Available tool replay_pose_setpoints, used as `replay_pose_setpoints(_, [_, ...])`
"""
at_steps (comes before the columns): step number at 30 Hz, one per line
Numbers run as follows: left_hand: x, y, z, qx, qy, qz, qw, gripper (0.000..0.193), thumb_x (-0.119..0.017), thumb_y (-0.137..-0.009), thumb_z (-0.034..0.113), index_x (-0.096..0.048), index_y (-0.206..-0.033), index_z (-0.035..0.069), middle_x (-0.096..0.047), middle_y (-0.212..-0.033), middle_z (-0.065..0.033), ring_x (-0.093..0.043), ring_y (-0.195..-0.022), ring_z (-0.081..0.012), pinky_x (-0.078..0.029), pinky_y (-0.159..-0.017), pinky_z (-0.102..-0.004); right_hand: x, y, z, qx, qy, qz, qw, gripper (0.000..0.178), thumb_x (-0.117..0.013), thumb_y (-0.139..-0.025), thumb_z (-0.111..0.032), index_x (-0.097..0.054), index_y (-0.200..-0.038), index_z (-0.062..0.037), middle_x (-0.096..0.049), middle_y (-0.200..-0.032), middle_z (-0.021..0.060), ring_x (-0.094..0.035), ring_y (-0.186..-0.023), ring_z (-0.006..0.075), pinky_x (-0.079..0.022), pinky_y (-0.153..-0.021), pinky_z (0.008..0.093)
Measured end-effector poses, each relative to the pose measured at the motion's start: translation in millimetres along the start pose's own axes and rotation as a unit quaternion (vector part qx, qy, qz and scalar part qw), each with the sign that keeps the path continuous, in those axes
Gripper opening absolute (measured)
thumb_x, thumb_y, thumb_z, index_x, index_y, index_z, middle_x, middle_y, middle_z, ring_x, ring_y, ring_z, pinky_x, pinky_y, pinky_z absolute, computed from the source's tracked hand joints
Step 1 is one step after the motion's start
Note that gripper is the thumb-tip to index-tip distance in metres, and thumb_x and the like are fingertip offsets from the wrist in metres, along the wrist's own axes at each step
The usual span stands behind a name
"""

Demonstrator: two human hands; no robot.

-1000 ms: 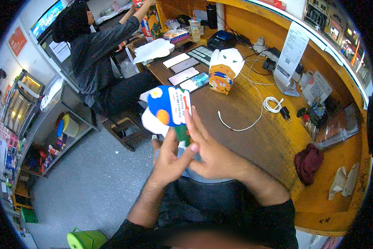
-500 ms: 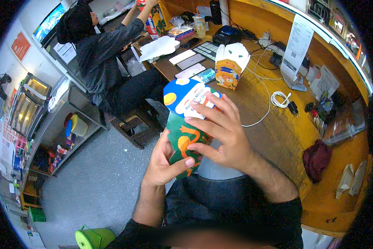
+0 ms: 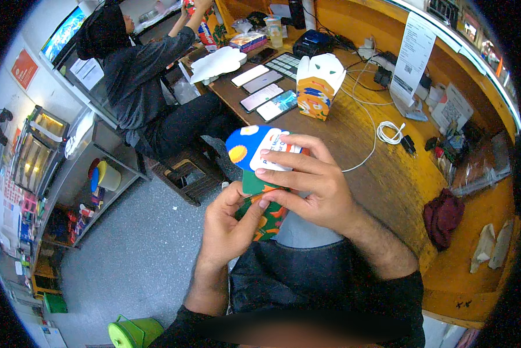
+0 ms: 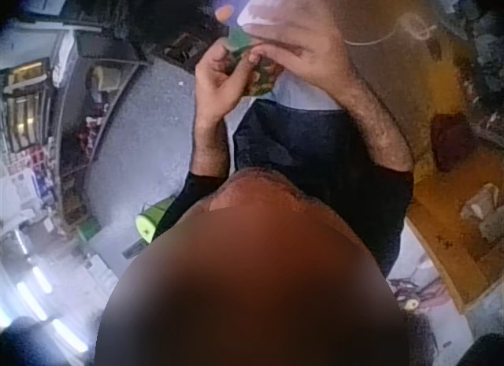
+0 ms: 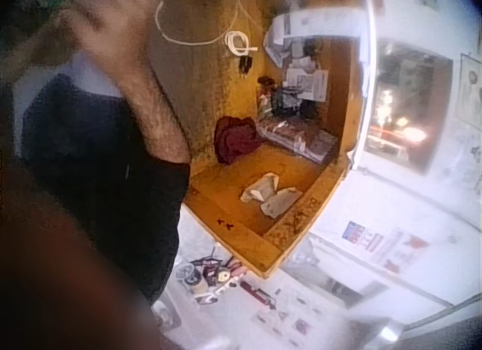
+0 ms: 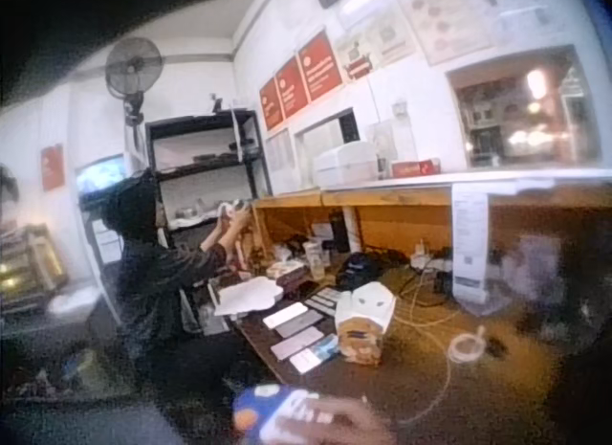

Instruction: The person folds and assembles flat, colorful printed cardboard boxes into three-dimensional containers. They repeatedly fold flaps, tuck tabs, and shape the boxes by hand, then place the finished boxes on the counter.

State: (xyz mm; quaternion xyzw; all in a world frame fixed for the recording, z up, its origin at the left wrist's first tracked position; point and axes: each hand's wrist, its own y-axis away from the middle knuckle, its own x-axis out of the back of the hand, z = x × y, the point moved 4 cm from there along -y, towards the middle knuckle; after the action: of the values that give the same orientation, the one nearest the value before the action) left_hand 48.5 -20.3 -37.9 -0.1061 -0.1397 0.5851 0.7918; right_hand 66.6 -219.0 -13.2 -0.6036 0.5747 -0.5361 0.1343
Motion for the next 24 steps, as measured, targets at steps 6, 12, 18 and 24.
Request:
replay_pose_setpoints(6, [0,-4,12,0.066,-0.024,0.029,0.997,0.016,-0.075,-0.103,0.0,-0.069,-0.118,-0.001,-0.079,-0.111,-0.0077,-0.073,-0.103,-0.013,-0.059,-0.092,-0.031,-7,3,6,-0.034,-0.077,0.0,0.996,0.029,-0.086,-0.094,-0.029,-0.086,-0.119,-0.0153,-0.083,-0.12,-0.0003,-0.065,-0.129,0.0303,-0.051,-0.111,0.0445])
replay_pose_setpoints(12, [-1,-4,1,0.077,-0.019,0.026,0.997,0.029,-0.076,-0.102,-0.001,-0.063,-0.128,-0.001,-0.076,-0.12,-0.0113,-0.072,-0.109,-0.0133,-0.058,-0.098,-0.0296,-17,8,13,-0.084,-0.142,0.033,0.986,0.016,-0.083,-0.096,-0.021,-0.086,-0.107,-0.0091,-0.084,-0.107,0.0054,-0.072,-0.11,0.0289,-0.053,-0.104,0.0436])
replay_pose_setpoints(18, [0,-3,-7,0.112,0.214,0.07,0.968,0.053,-0.077,-0.096,-0.001,-0.055,-0.144,0.002,-0.069,-0.135,-0.0134,-0.071,-0.117,-0.018,-0.061,-0.1,-0.034,-9,7,17,-0.099,-0.103,0.097,0.985,0.012,-0.081,-0.096,-0.012,-0.083,-0.1,-0.0017,-0.082,-0.1,0.0114,-0.074,-0.093,0.029,-0.056,-0.091,0.0429])
replay_pose_setpoints(24, [-1,0,-12,0.141,0.225,0.072,0.961,0.033,-0.079,-0.098,-0.002,-0.067,-0.129,-0.001,-0.078,-0.116,-0.0105,-0.076,-0.103,-0.0169,-0.062,-0.093,-0.0344,-8,7,7,-0.091,-0.109,0.129,0.981,0.013,-0.079,-0.096,-0.006,-0.083,-0.108,-0.0007,-0.081,-0.101,0.0126,-0.074,-0.093,0.0289,-0.058,-0.082,0.0389])
